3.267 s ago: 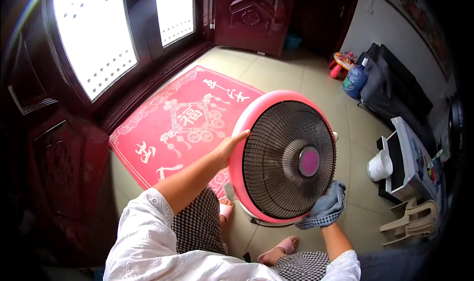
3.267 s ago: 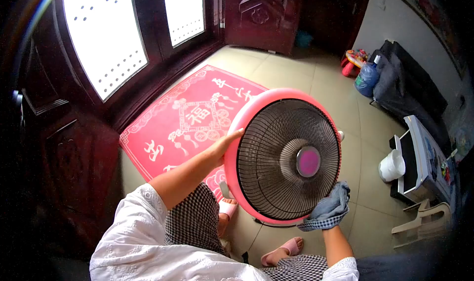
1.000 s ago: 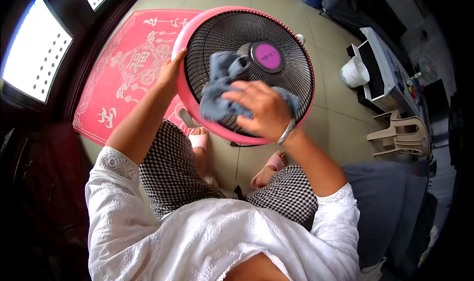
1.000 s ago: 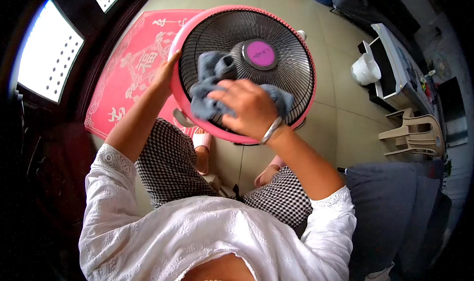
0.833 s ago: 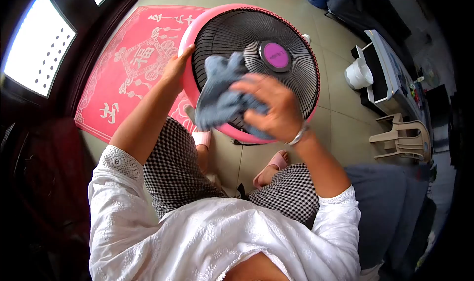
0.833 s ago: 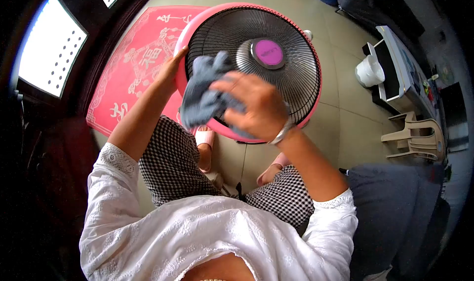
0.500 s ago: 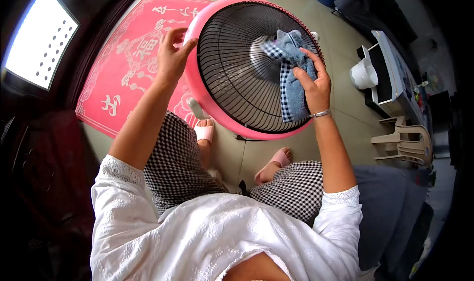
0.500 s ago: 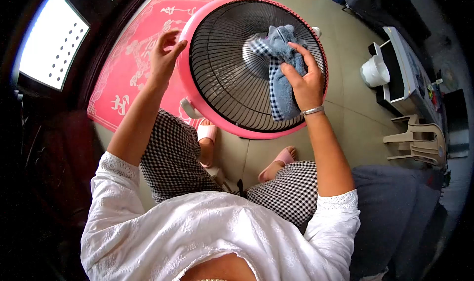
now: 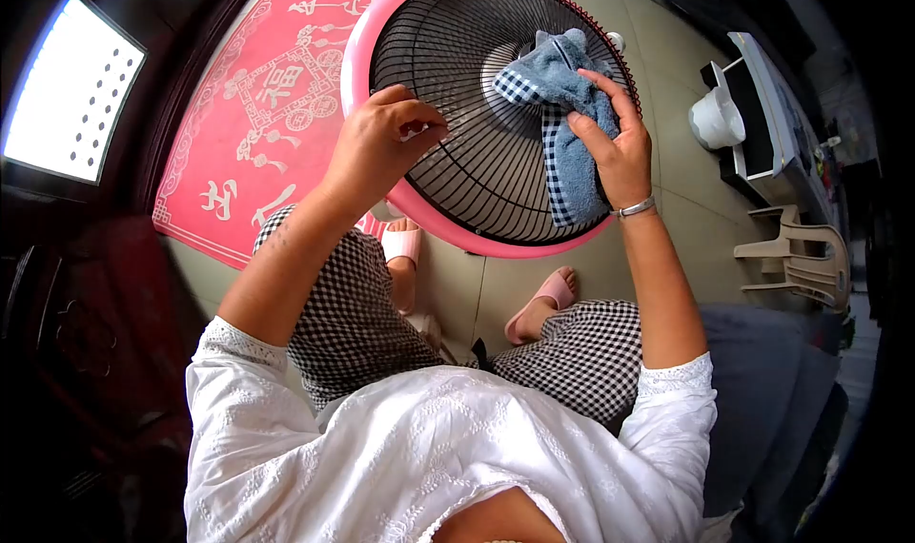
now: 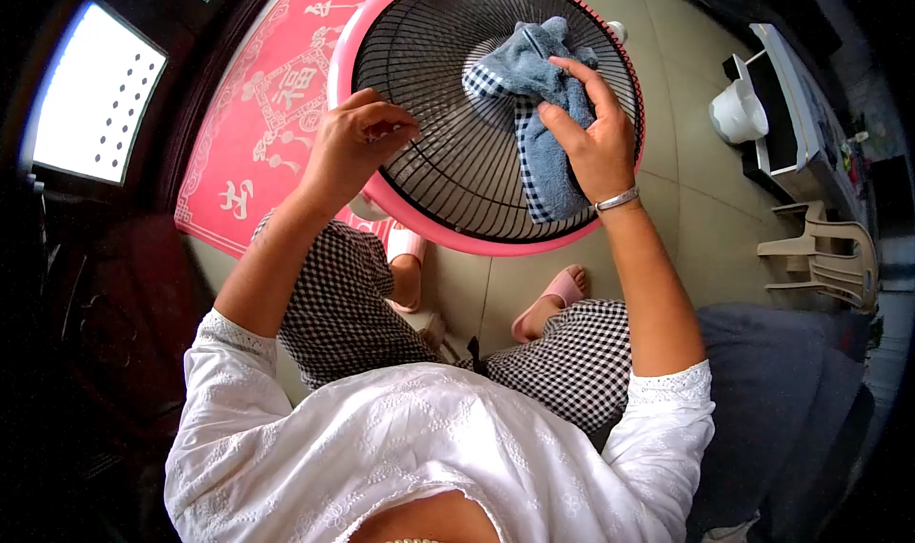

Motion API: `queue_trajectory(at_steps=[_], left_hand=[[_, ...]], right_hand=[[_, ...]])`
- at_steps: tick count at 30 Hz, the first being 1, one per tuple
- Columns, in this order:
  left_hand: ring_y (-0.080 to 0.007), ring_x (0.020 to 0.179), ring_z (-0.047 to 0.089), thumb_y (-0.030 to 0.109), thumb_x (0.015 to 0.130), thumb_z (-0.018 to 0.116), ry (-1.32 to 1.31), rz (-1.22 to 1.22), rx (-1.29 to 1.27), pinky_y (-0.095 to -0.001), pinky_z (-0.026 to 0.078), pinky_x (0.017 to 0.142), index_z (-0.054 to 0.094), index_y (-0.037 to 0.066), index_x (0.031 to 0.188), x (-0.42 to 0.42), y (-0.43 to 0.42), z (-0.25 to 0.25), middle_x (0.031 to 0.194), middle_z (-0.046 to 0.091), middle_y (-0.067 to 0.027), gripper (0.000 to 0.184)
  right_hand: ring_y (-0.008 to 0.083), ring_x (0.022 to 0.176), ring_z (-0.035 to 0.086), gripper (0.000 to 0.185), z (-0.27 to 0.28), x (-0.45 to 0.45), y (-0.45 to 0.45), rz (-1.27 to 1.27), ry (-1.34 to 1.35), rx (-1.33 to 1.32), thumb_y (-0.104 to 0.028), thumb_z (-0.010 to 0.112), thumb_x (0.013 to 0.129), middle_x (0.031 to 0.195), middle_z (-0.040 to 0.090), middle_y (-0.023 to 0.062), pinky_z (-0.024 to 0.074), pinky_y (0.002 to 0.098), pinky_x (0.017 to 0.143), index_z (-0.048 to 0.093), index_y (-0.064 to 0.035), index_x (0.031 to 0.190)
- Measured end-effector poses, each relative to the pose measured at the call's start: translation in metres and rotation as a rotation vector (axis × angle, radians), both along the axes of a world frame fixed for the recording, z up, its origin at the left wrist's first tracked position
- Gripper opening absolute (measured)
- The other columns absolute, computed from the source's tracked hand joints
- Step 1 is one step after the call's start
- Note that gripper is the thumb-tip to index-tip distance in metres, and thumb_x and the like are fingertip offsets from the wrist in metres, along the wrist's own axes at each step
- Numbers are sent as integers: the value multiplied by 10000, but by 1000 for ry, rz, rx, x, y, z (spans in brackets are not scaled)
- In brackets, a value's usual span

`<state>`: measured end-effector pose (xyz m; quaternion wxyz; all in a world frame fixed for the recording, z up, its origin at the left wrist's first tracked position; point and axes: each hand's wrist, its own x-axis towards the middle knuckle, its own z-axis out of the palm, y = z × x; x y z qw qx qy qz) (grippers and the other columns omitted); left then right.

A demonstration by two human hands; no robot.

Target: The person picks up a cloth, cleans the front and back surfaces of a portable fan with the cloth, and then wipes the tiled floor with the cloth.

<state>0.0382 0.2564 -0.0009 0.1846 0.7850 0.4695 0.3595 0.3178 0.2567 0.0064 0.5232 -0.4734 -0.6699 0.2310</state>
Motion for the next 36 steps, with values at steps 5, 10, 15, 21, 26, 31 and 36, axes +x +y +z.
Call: queue_trajectory(at_steps=[5, 10, 15, 21, 26, 31, 36], left_hand=[[-160, 731, 623, 127, 798, 750, 24, 68, 39, -292, 534, 669, 716, 55, 916, 0, -2, -2, 839, 604, -48, 143], [-174, 711, 627, 117, 790, 744, 156, 54, 164, -304, 537, 654, 712, 54, 894, 2, -3, -4, 841, 608, -58, 126], [-177, 694, 621, 68, 772, 715, 202, 75, 253, -311, 527, 634, 686, 59, 848, 7, -5, -3, 829, 600, -54, 82], [-168, 686, 593, 54, 832, 665, 6, 79, 108, -304, 502, 624, 641, 49, 915, 5, -2, -4, 809, 579, -53, 87], [-103, 672, 519, 169, 949, 598, -468, 77, -158, -246, 436, 616, 582, 36, 966, -13, 13, -9, 769, 522, -6, 135], [-85, 647, 457, 262, 984, 558, -844, 98, -401, -248, 394, 601, 556, 57, 957, -38, 14, -1, 765, 481, 14, 208], [-100, 629, 467, 270, 987, 535, -773, 403, -266, -271, 390, 571, 546, 75, 910, -91, 28, 0, 774, 514, 0, 211]], right_hand=[[167, 942, 637, 407, 1, -1, -1, 16, 26, -22, -142, 681, 780, 1055, 679, 71, 490, 282, 849, 625, -79, 1178], [178, 944, 640, 409, 0, -3, -1, 28, 6, -2, -137, 680, 773, 1063, 675, 89, 491, 289, 852, 627, -74, 1174], [186, 961, 642, 409, -2, -4, 1, 25, -14, 22, -133, 679, 772, 1080, 671, 91, 488, 295, 863, 628, -73, 1174], [187, 971, 641, 406, 1, -4, -2, 23, -1, -18, -127, 679, 772, 1087, 670, 88, 487, 295, 873, 630, -76, 1172], [185, 961, 645, 403, -2, -3, -1, -3, -24, -6, -128, 681, 772, 1074, 674, 86, 489, 293, 869, 633, -76, 1168], [184, 965, 644, 396, -3, -1, -2, 16, -14, -12, -129, 682, 772, 1085, 674, 87, 489, 291, 865, 636, -76, 1161], [175, 964, 639, 403, -4, 0, -3, 21, -14, 6, -128, 679, 776, 1085, 671, 79, 487, 289, 867, 628, -70, 1171]])
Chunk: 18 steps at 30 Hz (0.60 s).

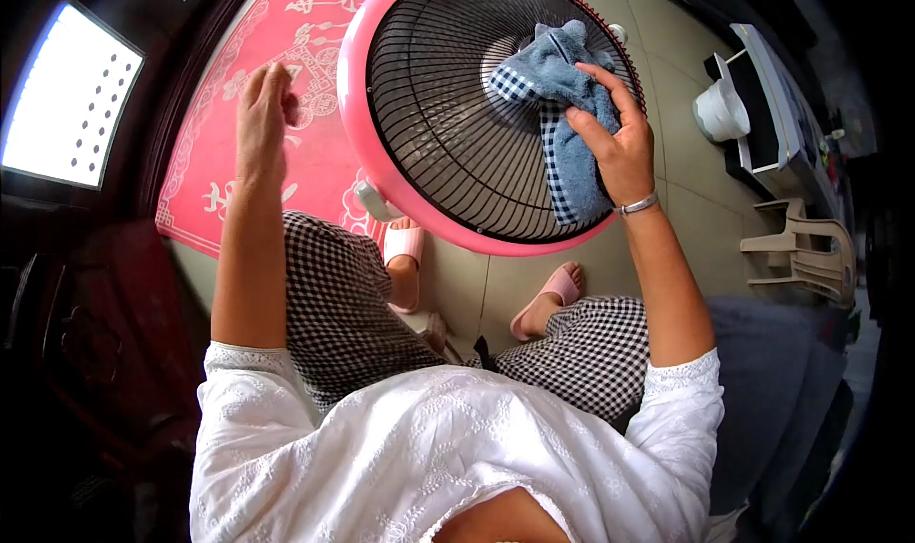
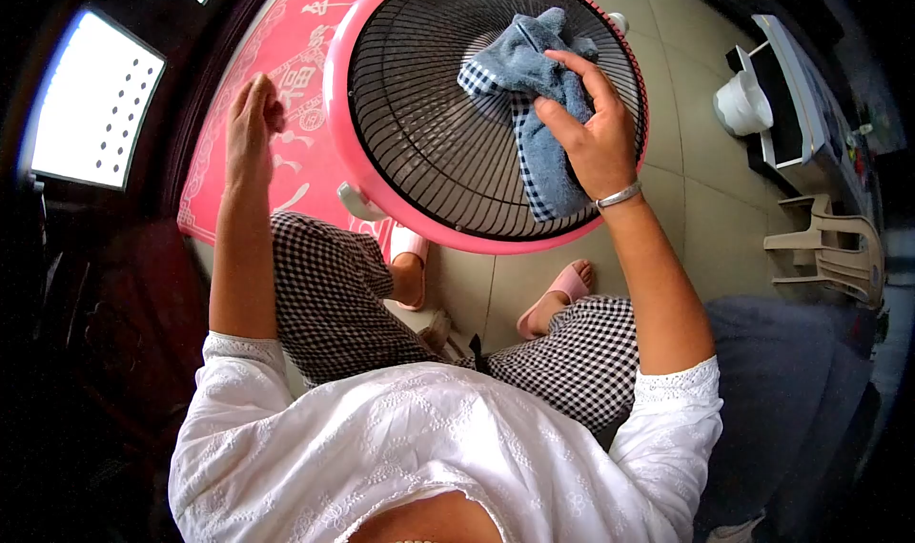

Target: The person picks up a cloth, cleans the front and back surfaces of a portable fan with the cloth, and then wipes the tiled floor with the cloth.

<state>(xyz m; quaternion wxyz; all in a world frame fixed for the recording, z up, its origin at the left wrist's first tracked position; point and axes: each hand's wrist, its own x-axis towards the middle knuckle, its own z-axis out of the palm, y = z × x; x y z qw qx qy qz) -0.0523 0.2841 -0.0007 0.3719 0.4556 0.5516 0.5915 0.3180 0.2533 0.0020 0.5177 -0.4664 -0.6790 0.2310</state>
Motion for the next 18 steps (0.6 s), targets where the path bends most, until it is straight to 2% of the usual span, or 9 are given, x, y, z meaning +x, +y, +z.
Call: queue_trajectory(at_steps=[1, 2, 4, 5, 7, 8, 11, 13, 18], left_hand=[[-110, 636, 487, 272, 986, 534, 181, 84, -19, -275, 402, 582, 561, 74, 936, -13, 3, -2, 788, 531, 1, 206], [-110, 636, 487, 272, 986, 534, 179, 88, -17, -275, 402, 582, 561, 74, 936, -24, 6, -4, 788, 531, 1, 206], [-204, 811, 603, 184, 927, 585, 799, 149, -205, -351, 495, 715, 614, 55, 1110, -38, 7, -9, 944, 627, -66, 225], [-204, 811, 603, 184, 927, 585, 798, 154, -206, -351, 495, 715, 614, 55, 1110, -39, 4, -17, 944, 627, -66, 225], [-273, 973, 616, 109, 846, 651, 1069, 215, 193, -384, 507, 845, 633, 100, 1141, -28, -8, -23, 1142, 606, -118, 296], [-295, 1034, 595, 53, 803, 677, 1026, 163, 237, -397, 498, 904, 645, 119, 1121, -24, -10, -21, 1217, 556, -128, 327], [-199, 843, 606, 50, 789, 725, 817, -74, 292, -327, 515, 756, 700, 91, 973, 9, -24, -9, 964, 618, -61, 190], [-125, 743, 589, 53, 807, 732, 733, -197, 332, -268, 498, 672, 701, 46, 902, 40, -37, 0, 897, 611, -36, 100], [-119, 706, 585, 63, 776, 764, 702, -323, 403, -258, 499, 623, 721, 63, 897, 75, -35, -3, 842, 610, -33, 128]], right_hand=[[172, 964, 637, 406, 0, 0, -1, 8, 8, -5, -129, 678, 778, 1084, 671, 76, 486, 289, 868, 625, -68, 1176], [172, 964, 637, 406, 0, 1, -1, 13, 7, -2, -129, 678, 778, 1084, 671, 76, 486, 289, 868, 625, -68, 1176], [168, 965, 633, 407, -3, 1, -2, 10, 9, 5, -130, 672, 783, 1082, 669, 72, 484, 288, 871, 620, -67, 1182], [168, 965, 633, 407, -3, 2, -2, 15, 8, 5, -130, 672, 783, 1082, 669, 72, 484, 288, 871, 620, -67, 1182], [169, 967, 633, 403, -5, 2, -3, 9, 17, -15, -129, 671, 787, 1086, 669, 73, 481, 287, 877, 621, -71, 1183], [169, 967, 633, 403, -5, 1, -3, 13, 18, -14, -129, 671, 787, 1086, 669, 73, 481, 287, 877, 621, -71, 1183], [170, 965, 634, 404, -3, -1, -1, 0, -4, 4, -126, 674, 788, 1090, 668, 74, 480, 287, 878, 621, -74, 1185], [171, 970, 633, 405, -2, -2, 0, 11, -2, -26, -127, 679, 788, 1091, 667, 76, 478, 288, 881, 621, -76, 1185], [178, 989, 628, 402, -1, -5, 2, 13, -7, -27, -128, 681, 786, 1094, 663, 79, 473, 292, 890, 622, -74, 1180]])
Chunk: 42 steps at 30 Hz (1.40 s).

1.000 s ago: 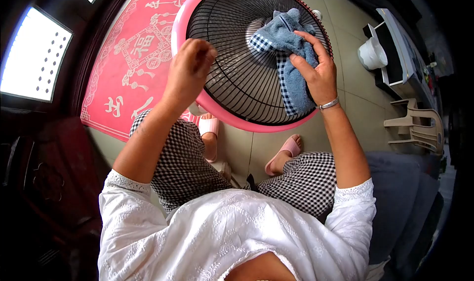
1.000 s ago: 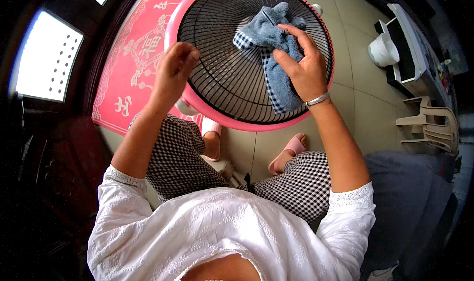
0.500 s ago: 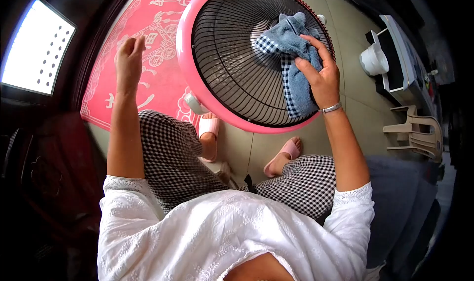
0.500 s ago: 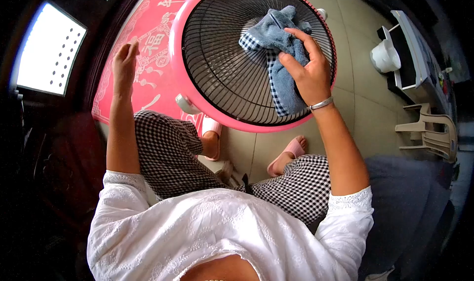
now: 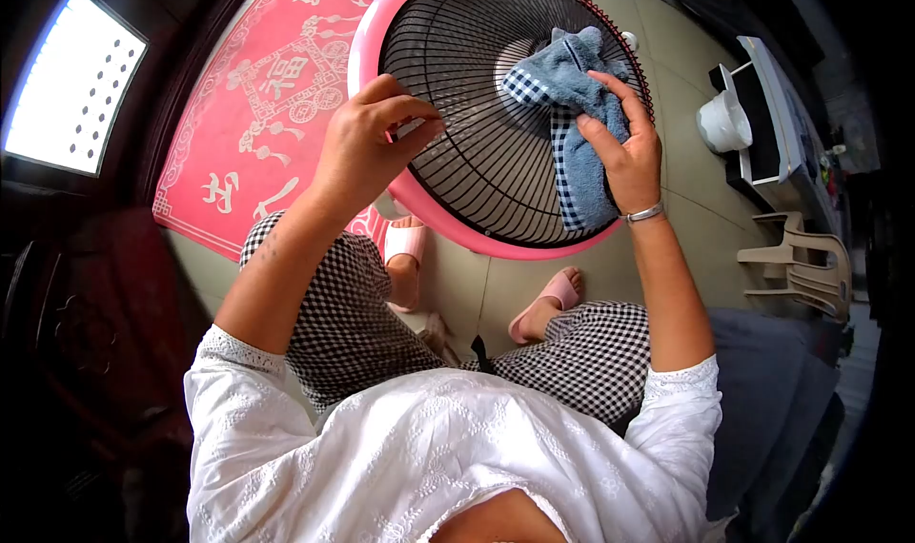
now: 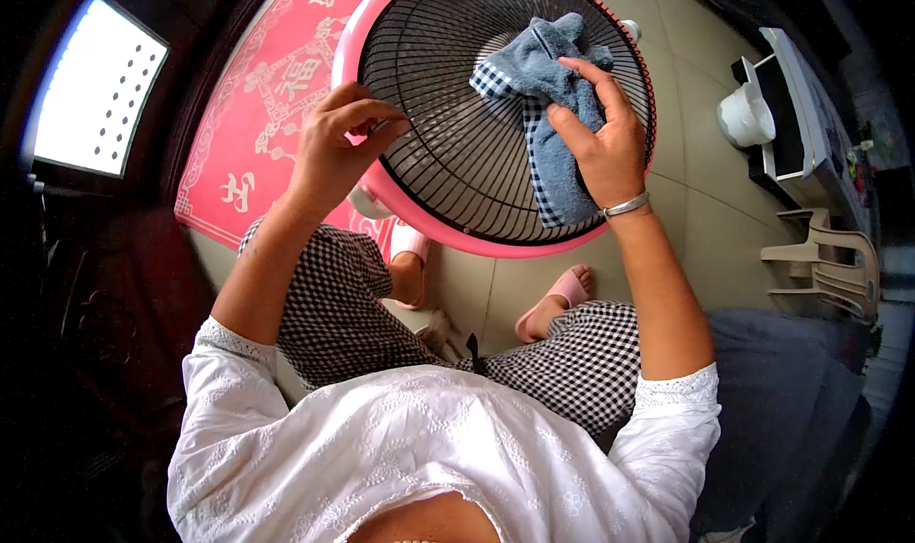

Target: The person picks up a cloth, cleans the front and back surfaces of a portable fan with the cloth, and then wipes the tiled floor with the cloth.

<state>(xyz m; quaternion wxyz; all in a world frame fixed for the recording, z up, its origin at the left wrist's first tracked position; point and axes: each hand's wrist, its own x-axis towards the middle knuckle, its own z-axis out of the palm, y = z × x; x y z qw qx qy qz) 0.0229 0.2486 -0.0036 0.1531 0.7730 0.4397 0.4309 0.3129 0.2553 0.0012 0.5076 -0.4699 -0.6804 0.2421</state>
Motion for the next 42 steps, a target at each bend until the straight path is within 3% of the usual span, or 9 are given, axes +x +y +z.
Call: queue_trajectory(at_steps=[8, 17, 29, 42], left_hand=[[-185, 700, 626, 210, 791, 751, 291, 121, 90, -316, 532, 630, 730, 89, 874, 17, 5, -2, 815, 611, -33, 147], [-231, 725, 651, 138, 746, 697, 454, 214, 16, -356, 541, 666, 702, 71, 838, 29, 5, 10, 841, 650, -68, 114], [-248, 663, 640, 75, 688, 688, 369, 181, 96, -348, 536, 622, 630, 53, 740, 31, 6, 2, 756, 626, -70, 82], [-233, 619, 637, 49, 671, 684, 397, 160, 118, -334, 532, 579, 615, 52, 745, 32, 4, 2, 736, 622, -68, 102]], right_hand=[[202, 1012, 624, 413, 1, -1, 0, -9, -30, 14, -139, 683, 776, 1119, 654, 89, 468, 303, 905, 619, -67, 1177], [226, 970, 629, 405, -3, -4, 4, -16, -57, 81, -140, 683, 766, 1071, 652, 94, 479, 310, 861, 627, -73, 1162], [232, 1010, 603, 408, 0, -5, 1, -17, -70, 64, -135, 680, 761, 1080, 629, 94, 460, 324, 901, 625, -75, 1160], [235, 966, 622, 406, -2, -6, 2, -45, -85, 104, -132, 690, 752, 1051, 636, 95, 478, 324, 864, 633, -87, 1152]])
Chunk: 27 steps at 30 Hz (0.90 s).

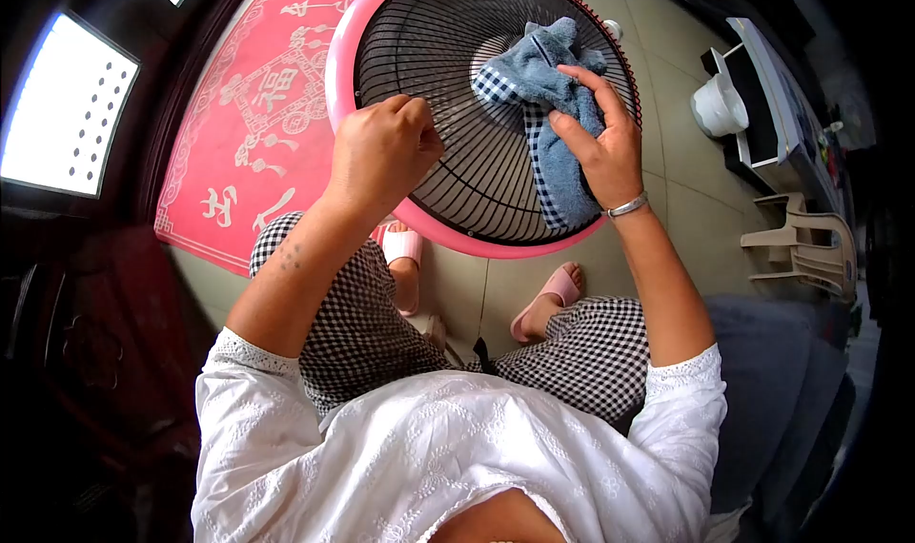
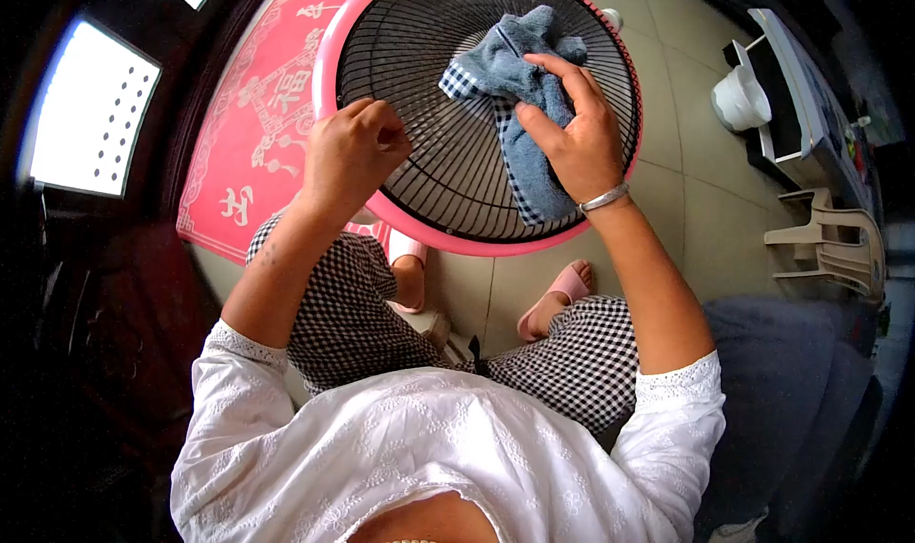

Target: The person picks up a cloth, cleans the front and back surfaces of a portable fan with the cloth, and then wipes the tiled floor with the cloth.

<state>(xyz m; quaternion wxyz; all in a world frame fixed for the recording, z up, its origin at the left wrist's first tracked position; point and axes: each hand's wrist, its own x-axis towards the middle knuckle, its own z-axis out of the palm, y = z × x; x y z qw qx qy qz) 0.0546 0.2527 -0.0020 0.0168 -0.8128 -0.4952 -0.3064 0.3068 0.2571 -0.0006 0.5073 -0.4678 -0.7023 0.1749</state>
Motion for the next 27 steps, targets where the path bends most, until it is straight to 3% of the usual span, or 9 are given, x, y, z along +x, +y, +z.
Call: queue_trajectory(at_steps=[11, 14, 27], left_hand=[[-239, 598, 623, 65, 663, 679, 17, 1, 105, -344, 519, 554, 585, 69, 709, 0, 2, -6, 706, 606, -62, 105], [-235, 592, 622, 73, 658, 686, 26, -16, 122, -340, 517, 547, 591, 73, 716, -1, 1, -5, 702, 609, -54, 111], [-196, 619, 645, 45, 680, 706, -73, 8, -17, -306, 529, 577, 605, 49, 767, -8, -4, -1, 726, 637, -63, 133]], right_hand=[[241, 950, 623, 405, 0, 0, -2, -24, -38, 0, -156, 692, 750, 1032, 633, 91, 480, 327, 843, 633, -96, 1146], [288, 986, 621, 409, -4, 1, 1, -21, -65, 61, -180, 684, 760, 1086, 627, 111, 485, 347, 855, 620, -95, 1155], [271, 1001, 622, 420, 0, -2, -4, -94, -197, 76, -227, 676, 756, 1143, 622, 70, 510, 353, 828, 621, -147, 1165]])
